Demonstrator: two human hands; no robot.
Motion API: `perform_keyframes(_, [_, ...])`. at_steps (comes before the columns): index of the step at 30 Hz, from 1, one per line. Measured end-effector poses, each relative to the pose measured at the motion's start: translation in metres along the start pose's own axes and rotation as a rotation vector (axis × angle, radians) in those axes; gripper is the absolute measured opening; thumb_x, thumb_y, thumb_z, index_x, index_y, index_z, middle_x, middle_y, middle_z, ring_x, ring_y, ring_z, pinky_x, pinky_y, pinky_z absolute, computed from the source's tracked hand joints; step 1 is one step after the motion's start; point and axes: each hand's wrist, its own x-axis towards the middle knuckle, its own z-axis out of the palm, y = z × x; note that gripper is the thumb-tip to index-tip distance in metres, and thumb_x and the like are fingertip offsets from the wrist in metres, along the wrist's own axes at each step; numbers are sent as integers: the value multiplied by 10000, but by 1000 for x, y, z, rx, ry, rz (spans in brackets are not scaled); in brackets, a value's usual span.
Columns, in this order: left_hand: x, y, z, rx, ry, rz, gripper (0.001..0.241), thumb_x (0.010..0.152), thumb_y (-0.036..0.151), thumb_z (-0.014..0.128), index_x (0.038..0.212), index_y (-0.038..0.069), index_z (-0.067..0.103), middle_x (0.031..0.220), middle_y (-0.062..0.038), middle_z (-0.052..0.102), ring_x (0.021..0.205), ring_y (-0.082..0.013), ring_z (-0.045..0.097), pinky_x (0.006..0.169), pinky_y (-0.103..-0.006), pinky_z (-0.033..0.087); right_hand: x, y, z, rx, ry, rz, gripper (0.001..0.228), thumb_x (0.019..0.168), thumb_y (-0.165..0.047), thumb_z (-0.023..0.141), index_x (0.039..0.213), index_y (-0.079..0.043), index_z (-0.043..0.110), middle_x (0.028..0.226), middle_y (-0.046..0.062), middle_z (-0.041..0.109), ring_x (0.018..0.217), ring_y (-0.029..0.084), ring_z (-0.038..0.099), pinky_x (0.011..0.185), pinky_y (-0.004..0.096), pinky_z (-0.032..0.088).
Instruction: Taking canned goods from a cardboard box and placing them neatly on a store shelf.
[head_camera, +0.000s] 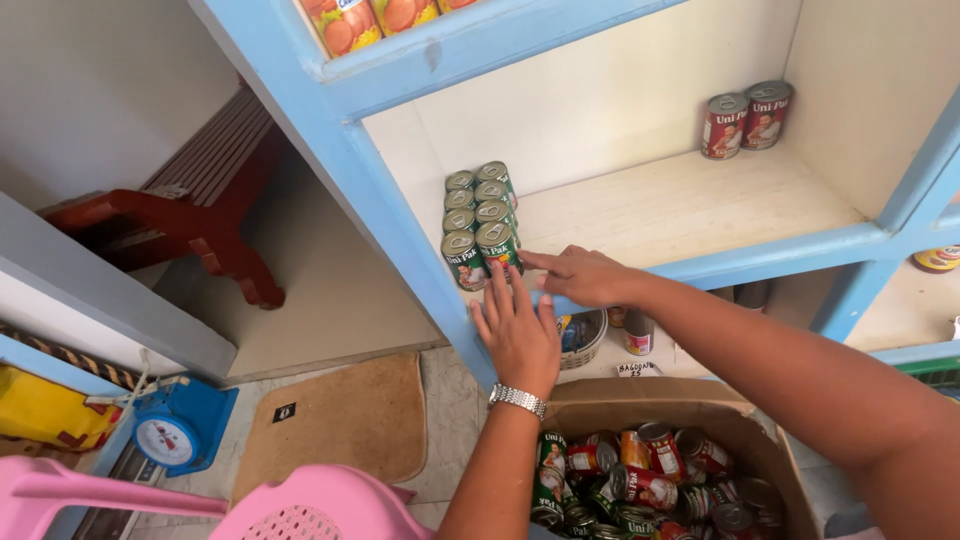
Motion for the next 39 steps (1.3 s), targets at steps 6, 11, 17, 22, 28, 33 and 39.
perform_keyframes(6, [1,7,5,6,8,5,671,1031,378,477,1556,-20,349,1673,-188,227,1551,-382,169,1225,-587,28,31,31,7,513,19,-153,571,1038,-307,460,1577,-146,365,1600,69,456,1488,241,409,1209,384,303])
perform_keyframes(11, [0,10,7,54,29,20,730,1003,421,496,1526,-56,317,1667,-225,165,1549,-399,62,1152,-666,-80,58,24,6,861,118,142,597,1013,-242,440,1586,-164,291,1645,-10,357,1409,220,463,1132,415,381])
perform_keyframes(17, [4,12,6,38,-20,43,813,992,494,509,1544,-56,279,1675,-205,151,1559,-338,78,1143,-687,-125,107,22,25,1083,166,63,595,1018,-213,426,1603,-146,338,1512,87,545,1345,230,535,1105,393,427])
perform_keyframes(22, [4,11,3,27,-61,25,874,985,545,508,1552,-62,235,1680,-196,123,1548,-302,93,1126,-696,-147,118,32,22,1066,199,170,573,1015,-220,420,1583,-139,401,1466,117,586,1281,327,575,1069,430,461])
perform_keyframes(28, [4,11,12,55,-23,41,907,976,559,514,1545,-83,220,1676,-214,110,1541,-310,88,1121,-696,-146,148,49,7,1024,284,205,575,1048,-329,407,1593,-165,325,1594,52,406,1403,252,438,1119,428,397])
perform_keyframes(33, [4,8,11,68,13,60,906,970,558,529,1538,-90,248,1676,-226,122,1552,-332,87,1129,-695,-137,156,7,11,1222,202,66,611,1052,-447,347,1604,-220,214,1621,95,396,1440,244,417,1164,375,338])
perform_keyframes(39, [4,11,11,11,-37,38,890,973,538,539,1539,-94,270,1680,-229,124,1556,-351,100,1144,-690,-128,162,29,10,1262,71,67,789,1045,-599,282,1556,-12,415,1620,182,453,1440,283,451,1182,403,337])
